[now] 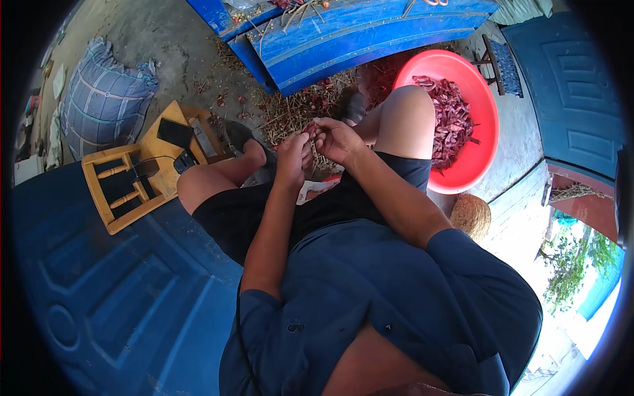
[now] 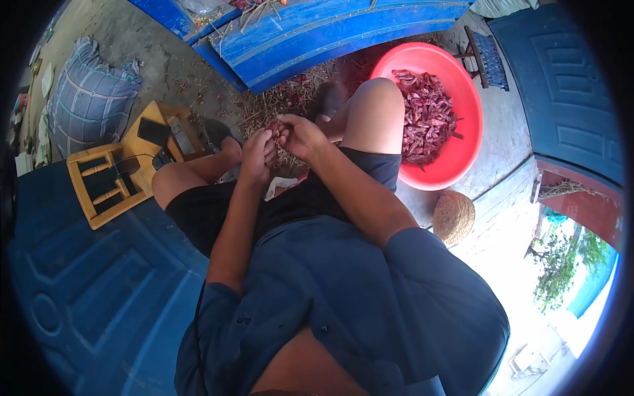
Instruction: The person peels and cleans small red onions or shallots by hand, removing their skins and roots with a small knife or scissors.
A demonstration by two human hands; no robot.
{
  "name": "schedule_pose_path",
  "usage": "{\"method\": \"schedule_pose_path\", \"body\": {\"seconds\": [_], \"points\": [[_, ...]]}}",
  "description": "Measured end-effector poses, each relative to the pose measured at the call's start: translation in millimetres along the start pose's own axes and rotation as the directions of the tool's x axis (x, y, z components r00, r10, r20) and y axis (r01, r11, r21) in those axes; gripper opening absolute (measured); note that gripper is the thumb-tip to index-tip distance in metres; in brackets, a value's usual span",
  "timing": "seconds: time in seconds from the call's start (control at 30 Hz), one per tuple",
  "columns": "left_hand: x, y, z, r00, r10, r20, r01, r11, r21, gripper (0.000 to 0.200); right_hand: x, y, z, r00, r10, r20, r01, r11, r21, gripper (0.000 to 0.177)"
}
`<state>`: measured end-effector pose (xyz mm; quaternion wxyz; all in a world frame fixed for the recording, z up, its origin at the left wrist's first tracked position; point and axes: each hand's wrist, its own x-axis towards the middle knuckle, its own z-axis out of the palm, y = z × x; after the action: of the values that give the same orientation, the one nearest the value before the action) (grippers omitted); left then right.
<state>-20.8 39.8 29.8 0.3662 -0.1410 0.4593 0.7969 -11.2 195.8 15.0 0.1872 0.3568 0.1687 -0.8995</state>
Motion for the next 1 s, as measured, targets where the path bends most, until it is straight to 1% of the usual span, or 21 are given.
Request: {"method": "schedule_pose_path", "body": {"seconds": [0.07, 0.17, 0.23, 0.27, 0.33, 0.37, 0.43, 0.57, 0.63, 0.67, 0.73, 0.77, 0.87, 0.93, 1.0], "points": [[2, -3, 0, 1.000, 0.016, -0.002, -0.016, 1.000, -0.018, 0.009, 2, -1, 0, 1.000, -0.006, 0.013, 0.006, 1.000, 0.013, 0.015], [3, -5, 0, 1.000, 0.017, 0.010, -0.017, 0.999, -0.039, 0.008, 3, -1, 0, 1.000, 0.003, -0.014, -0.002, 0.999, 0.039, 0.014], [4, -6, -1, 1.000, 0.010, -0.009, -0.010, 1.000, -0.030, 0.007, 4, -1, -1, 0.989, -0.115, -0.093, 0.105, 0.989, -0.108, 0.012], [5, -7, -2, 1.000, 0.008, -0.011, -0.008, 1.000, -0.030, 0.007, 4, -1, -2, 0.989, -0.112, -0.095, 0.102, 0.989, -0.107, 0.012], [5, -6, -5, 1.000, -0.001, -0.027, 0.000, 0.999, -0.045, 0.012, 5, -4, 1, 0.955, -0.276, -0.109, 0.216, 0.898, -0.384, 0.013], [5, -7, -7, 0.999, -0.003, -0.032, 0.001, 0.999, -0.048, 0.012, 6, -5, 2, 0.956, -0.271, -0.111, 0.210, 0.899, -0.385, 0.013], [7, -10, -11, 1.000, -0.005, -0.027, 0.004, 0.999, -0.040, 0.012, 7, -6, -1, 0.943, -0.329, -0.058, 0.235, 0.776, -0.585, 0.017], [6, -11, -16, 0.999, -0.018, -0.034, 0.015, 0.994, -0.110, 0.012, 5, -7, 2, 0.947, -0.321, -0.023, 0.233, 0.733, -0.639, 0.020], [5, -11, -25, 0.999, -0.044, -0.006, 0.044, 0.997, -0.068, 0.008, -3, -2, 9, 0.964, -0.256, -0.069, 0.157, 0.762, -0.629, 0.024], [4, -12, -27, 0.999, -0.039, -0.009, 0.038, 0.997, -0.073, 0.008, -4, -1, 11, 0.965, -0.253, -0.066, 0.155, 0.758, -0.634, 0.024], [-1, -11, -25, 0.997, -0.067, -0.028, 0.065, 0.996, -0.059, 0.008, -5, 1, 12, 0.971, -0.230, -0.065, 0.117, 0.695, -0.709, 0.027], [0, -13, -26, 0.998, -0.061, -0.030, 0.059, 0.996, -0.064, 0.008, -4, 4, 13, 0.972, -0.228, -0.062, 0.117, 0.691, -0.714, 0.027], [3, -20, -28, 0.995, -0.080, -0.054, 0.076, 0.995, -0.061, 0.008, -2, 14, 6, 0.967, -0.248, -0.052, 0.124, 0.643, -0.756, 0.029], [4, -20, -30, 0.994, -0.093, -0.054, 0.089, 0.993, -0.074, 0.007, -4, 21, 3, 0.947, -0.318, -0.043, 0.193, 0.671, -0.715, 0.030], [7, -22, -30, 0.993, -0.102, -0.064, 0.098, 0.993, -0.060, 0.008, -4, 24, 0, 0.939, -0.338, -0.069, 0.192, 0.678, -0.710, 0.029]]}}
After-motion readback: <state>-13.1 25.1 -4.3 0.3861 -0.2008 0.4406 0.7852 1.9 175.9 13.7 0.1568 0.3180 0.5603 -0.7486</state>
